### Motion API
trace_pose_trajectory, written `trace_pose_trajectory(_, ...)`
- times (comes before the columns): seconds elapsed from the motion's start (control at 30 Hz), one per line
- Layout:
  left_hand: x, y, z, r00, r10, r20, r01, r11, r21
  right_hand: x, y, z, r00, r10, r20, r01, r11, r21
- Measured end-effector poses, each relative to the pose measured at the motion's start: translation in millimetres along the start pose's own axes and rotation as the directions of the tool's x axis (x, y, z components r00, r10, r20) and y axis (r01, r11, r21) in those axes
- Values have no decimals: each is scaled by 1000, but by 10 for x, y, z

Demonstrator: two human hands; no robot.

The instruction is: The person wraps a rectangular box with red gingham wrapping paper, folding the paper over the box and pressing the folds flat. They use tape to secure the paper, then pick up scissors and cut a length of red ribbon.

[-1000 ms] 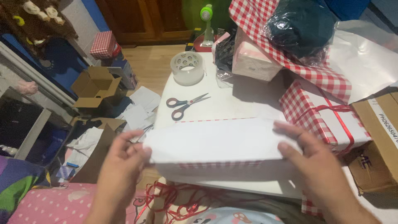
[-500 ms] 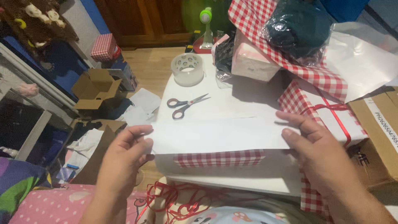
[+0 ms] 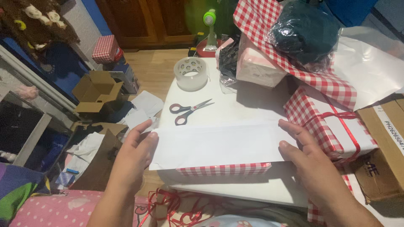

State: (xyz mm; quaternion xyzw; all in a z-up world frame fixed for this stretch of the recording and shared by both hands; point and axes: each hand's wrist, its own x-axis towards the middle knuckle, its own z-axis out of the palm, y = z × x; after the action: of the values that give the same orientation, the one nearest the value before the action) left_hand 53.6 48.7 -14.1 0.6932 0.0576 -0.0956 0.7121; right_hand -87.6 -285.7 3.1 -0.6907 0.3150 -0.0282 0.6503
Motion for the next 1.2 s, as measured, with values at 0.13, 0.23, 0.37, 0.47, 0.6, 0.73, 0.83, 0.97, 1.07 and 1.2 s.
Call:
trace_pose_trajectory(0.13, -7, 48, 90, 996, 57, 73, -47, 989, -140, 72, 0, 75, 994, -108, 11, 100, 951, 292)
trace_pose_trajectory(0.23, -70, 73, 73, 989, 135, 67, -118, 969, -216, 48, 13, 72, 963, -267, -31, 261, 899, 352)
trace_pose_trajectory(0.37, -93, 103, -10, 985, 166, 41, -148, 950, -276, 24, -56, 26, 926, -371, -78, 379, 899, 220)
trace_pose_trajectory(0.47, -7, 92, 8, 986, 157, 61, -132, 945, -298, 68, -175, 51, 928, -359, -98, 367, 925, 93)
trace_pose_trajectory(0.6, 67, 56, 60, 987, 141, 75, -112, 948, -298, 49, -321, 80, 925, -369, -94, 354, 924, -146)
trace_pose_trajectory(0.73, 67, 48, 57, 992, 104, 75, -78, 954, -291, -152, -348, 49, 489, -851, 188, 661, 221, -717)
trace_pose_trajectory(0.83, 56, 15, 54, 994, 87, 73, -65, 961, -267, -190, -325, 106, 383, -854, 351, 682, 5, -732)
trace_pose_trajectory(0.97, 68, -49, 70, 997, 66, 30, -59, 980, -189, -116, -294, 304, 344, -763, 547, 684, -195, -703)
trace_pose_trajectory(1.07, 70, -72, 54, 998, 58, 35, -52, 985, -166, -122, -255, 392, 445, -652, 614, 718, -151, -680)
trace_pose_trajectory(1.2, 12, 40, 102, 999, 21, 49, -14, 989, -144, -60, -182, 429, 473, -607, 638, 715, -158, -680)
